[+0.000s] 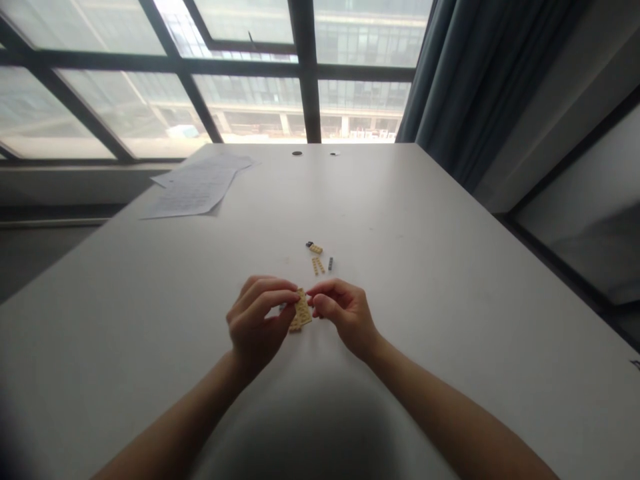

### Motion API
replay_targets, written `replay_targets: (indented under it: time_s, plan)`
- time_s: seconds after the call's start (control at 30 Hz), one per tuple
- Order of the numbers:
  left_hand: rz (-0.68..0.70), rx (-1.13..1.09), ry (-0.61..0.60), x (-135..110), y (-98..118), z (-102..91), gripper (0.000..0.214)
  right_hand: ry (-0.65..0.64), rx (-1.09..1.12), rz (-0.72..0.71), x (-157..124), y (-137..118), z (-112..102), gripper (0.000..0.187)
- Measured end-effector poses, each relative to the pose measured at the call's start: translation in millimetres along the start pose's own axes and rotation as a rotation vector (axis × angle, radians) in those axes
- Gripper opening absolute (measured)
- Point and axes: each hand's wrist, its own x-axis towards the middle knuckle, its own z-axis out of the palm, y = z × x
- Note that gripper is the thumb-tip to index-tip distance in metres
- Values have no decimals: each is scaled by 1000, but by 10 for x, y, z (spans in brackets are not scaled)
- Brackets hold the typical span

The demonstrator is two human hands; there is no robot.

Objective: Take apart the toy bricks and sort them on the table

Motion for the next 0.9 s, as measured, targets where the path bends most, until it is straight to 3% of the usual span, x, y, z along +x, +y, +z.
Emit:
replay_targets:
  time_s: [0.17,0.4,0.63,0.8,0.9]
  plan:
    - [0,35,3,15,-4,-6,12,5,17,38,-29,-18,12,16]
    - [-164,-71,-240,-30,-3,35,3,53,-58,-45,6,-78,4,11]
    - [-275,-113,-209,-125,55,105,33,129,-78,27,64,-74,-4,18]
    - [-278,-133,-261,-102,123,-80,14,78,-149,12,19,-191,47,31]
    - [-302,-126,-306,-145,116,-274,5,6,-184,46,-23,-220,93,28]
